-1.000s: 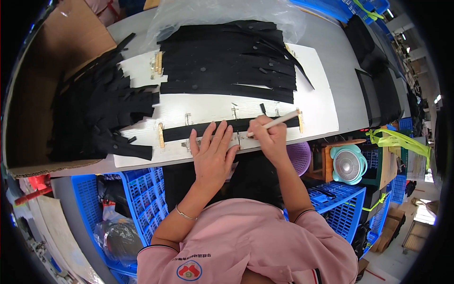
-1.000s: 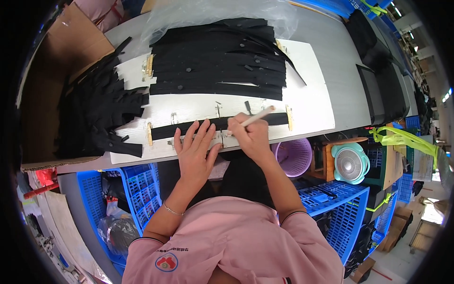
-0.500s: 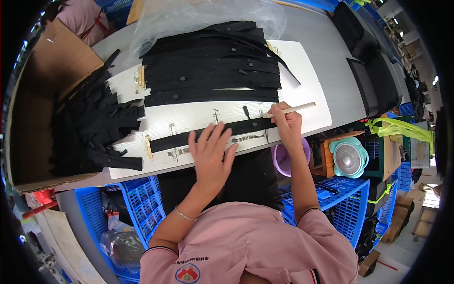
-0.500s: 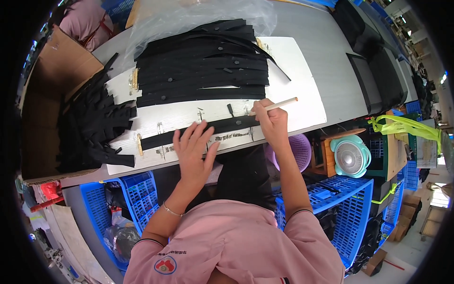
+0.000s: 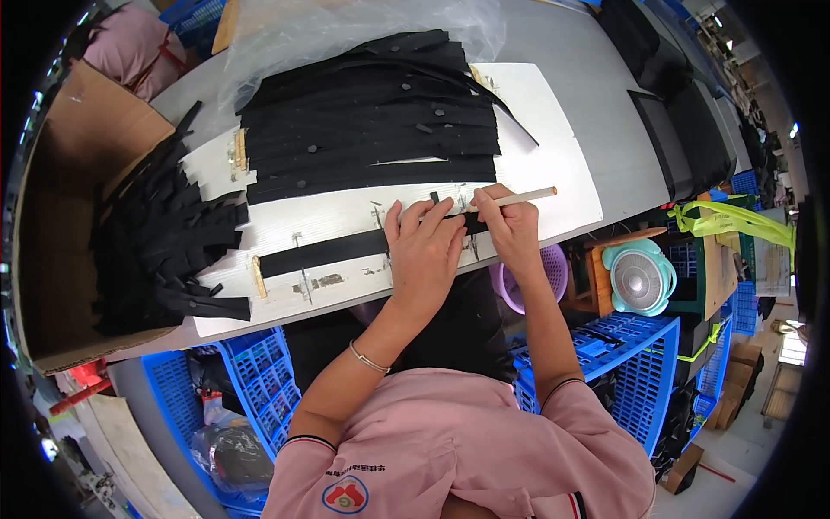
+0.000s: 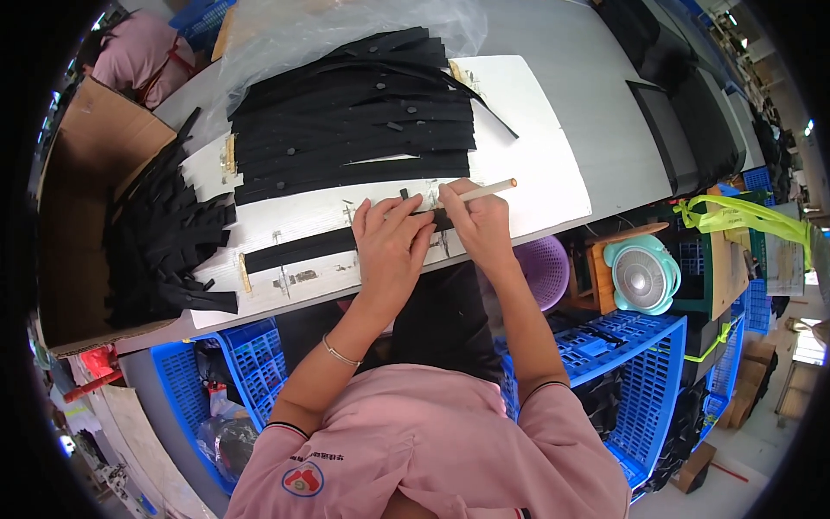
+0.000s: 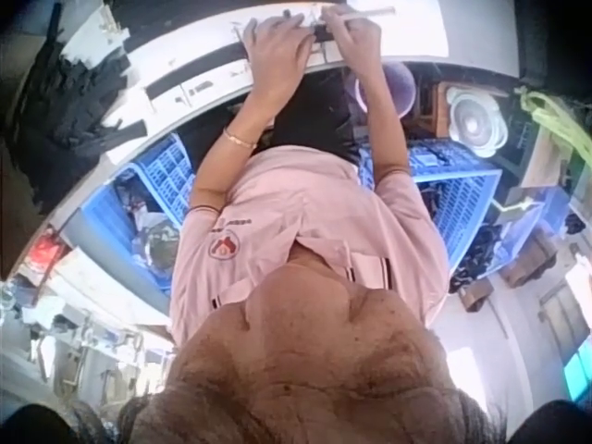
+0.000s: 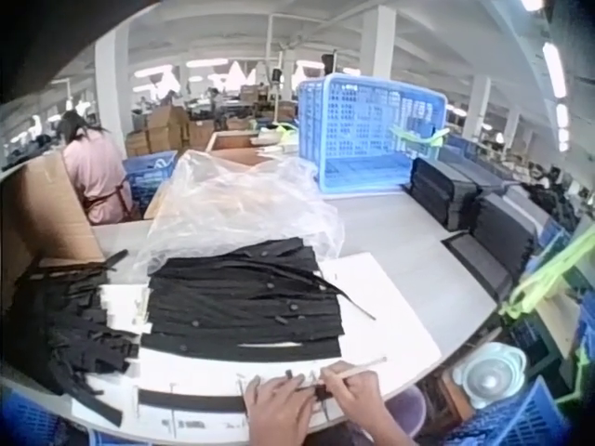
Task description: Marking specific points on black fabric strips using a template and a pencil.
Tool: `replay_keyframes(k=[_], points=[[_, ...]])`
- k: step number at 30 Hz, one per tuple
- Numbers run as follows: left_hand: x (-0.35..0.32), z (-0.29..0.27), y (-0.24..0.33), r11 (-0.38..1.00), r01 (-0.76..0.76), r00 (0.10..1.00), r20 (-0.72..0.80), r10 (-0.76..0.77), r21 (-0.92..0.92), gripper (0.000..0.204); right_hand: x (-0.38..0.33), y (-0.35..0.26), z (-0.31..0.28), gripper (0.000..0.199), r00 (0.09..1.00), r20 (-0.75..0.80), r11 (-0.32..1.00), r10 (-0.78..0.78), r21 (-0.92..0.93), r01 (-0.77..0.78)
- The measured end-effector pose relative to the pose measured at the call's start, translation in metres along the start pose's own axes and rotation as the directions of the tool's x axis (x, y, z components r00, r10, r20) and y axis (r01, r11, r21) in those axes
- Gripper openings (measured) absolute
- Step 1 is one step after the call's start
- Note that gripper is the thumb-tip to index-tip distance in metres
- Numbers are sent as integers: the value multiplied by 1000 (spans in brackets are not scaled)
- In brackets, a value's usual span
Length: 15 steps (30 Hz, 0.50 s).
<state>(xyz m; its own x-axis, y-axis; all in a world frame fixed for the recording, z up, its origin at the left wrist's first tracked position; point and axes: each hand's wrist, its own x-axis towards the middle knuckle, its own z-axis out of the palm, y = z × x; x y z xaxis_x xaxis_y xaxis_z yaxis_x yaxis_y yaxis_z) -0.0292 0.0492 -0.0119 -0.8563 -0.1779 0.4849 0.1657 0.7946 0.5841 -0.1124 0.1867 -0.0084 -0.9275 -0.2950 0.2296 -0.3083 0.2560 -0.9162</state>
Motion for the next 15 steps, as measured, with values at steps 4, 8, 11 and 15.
replay_keyframes(k=[4,8,11,15], points=[[-1,0,0,1000,2,1000,-7,-1,19,15,-4,1,-5,25,1000,1,998,-7,63,7],[-2,4,-3,1000,-23,1000,-5,23,11,15,-4,0,-11,24,997,76,1000,-15,25,13],[-2,4,-3,1000,-25,1000,-12,25,10,15,-3,1,-11,23,995,100,1000,-15,-18,17],[-4,-1,-7,1000,-5,1000,14,4,24,19,-1,3,-4,24,989,133,997,-57,-44,64]])
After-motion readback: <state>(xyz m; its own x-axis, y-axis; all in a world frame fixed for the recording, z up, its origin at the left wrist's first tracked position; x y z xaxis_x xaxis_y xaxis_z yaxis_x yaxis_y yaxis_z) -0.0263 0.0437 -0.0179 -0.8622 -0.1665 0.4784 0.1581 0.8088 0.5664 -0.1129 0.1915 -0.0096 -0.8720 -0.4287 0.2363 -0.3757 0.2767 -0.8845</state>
